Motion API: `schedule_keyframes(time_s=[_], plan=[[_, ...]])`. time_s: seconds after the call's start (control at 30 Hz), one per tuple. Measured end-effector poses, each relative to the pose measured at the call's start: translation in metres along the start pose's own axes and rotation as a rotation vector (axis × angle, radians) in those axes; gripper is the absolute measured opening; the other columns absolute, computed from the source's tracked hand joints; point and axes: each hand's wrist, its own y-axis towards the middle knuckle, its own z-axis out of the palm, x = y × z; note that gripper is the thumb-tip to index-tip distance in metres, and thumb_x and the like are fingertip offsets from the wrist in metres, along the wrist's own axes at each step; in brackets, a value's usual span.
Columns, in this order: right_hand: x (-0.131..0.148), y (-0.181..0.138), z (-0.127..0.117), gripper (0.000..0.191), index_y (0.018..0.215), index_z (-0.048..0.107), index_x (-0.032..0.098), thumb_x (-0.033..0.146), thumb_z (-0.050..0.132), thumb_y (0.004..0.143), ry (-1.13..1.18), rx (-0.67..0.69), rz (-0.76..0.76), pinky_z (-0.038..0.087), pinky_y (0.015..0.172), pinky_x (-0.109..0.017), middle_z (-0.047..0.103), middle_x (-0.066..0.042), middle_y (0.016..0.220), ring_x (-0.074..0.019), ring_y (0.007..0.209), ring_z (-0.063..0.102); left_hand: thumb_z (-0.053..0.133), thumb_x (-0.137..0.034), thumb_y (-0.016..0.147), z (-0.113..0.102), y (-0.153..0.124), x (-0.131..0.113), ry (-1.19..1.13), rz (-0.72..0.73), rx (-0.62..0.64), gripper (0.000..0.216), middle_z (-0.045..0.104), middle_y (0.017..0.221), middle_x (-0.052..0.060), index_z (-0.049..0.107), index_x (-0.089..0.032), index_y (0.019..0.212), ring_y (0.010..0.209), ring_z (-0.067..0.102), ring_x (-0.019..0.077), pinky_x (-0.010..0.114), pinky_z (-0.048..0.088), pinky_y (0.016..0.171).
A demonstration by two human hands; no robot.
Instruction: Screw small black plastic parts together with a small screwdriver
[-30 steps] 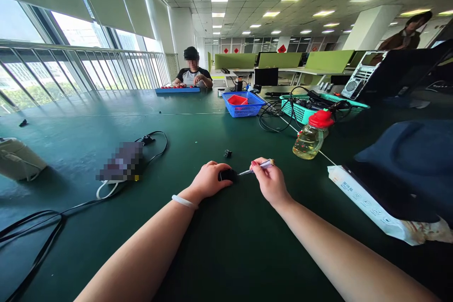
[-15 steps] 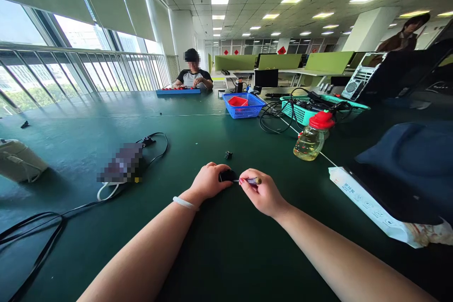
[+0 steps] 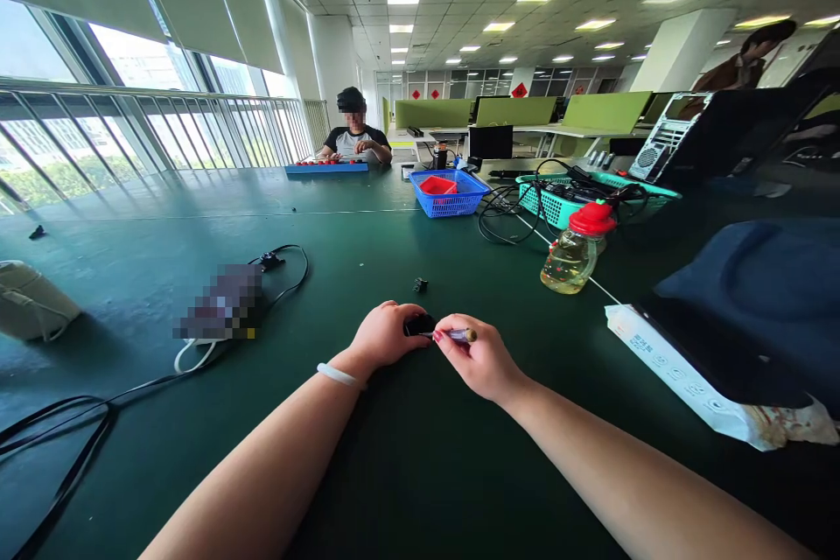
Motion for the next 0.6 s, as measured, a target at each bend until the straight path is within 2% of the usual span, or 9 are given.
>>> schedule_keyframes(time_s=[0.13, 0.4, 0.6], plan=[[-0.001, 0.0, -0.003, 0.018, 0.081, 0.061, 0.022, 0.028, 0.05, 0.095, -0.004, -0.115, -0.004, 0.045, 0.063, -0.027, 0.065, -0.002, 0.074, -0.0157, 0.066, 0.06, 0.074, -0.047, 0.076, 0.0, 0.0, -0.001, 0.002, -0.007, 0.01, 0.044, 0.075, 0.097, 0.004, 0.07, -0.026, 0.115, 0.091, 0.065, 0.0231, 0.033, 0.051, 0.081], [-0.018, 0.005, 0.0, 0.024, 0.08, 0.062, 0.023, 0.035, 0.049, 0.095, 0.04, -0.008, 0.143, 0.044, 0.061, -0.027, 0.064, -0.001, 0.073, -0.0161, 0.064, 0.059, 0.074, -0.041, 0.077, -0.001, -0.001, -0.002, -0.008, 0.031, -0.019, 0.04, 0.075, 0.096, 0.003, 0.07, -0.026, 0.113, 0.091, 0.065, 0.0228, 0.034, 0.051, 0.082], [-0.018, 0.004, -0.003, 0.025, 0.08, 0.062, 0.022, 0.039, 0.051, 0.095, 0.129, -0.03, 0.151, 0.041, 0.056, -0.026, 0.06, 0.0, 0.068, -0.0143, 0.059, 0.053, 0.07, -0.039, 0.081, -0.001, -0.002, -0.003, -0.052, 0.09, -0.117, 0.035, 0.076, 0.1, 0.002, 0.07, -0.026, 0.114, 0.093, 0.066, 0.0215, 0.035, 0.051, 0.087]])
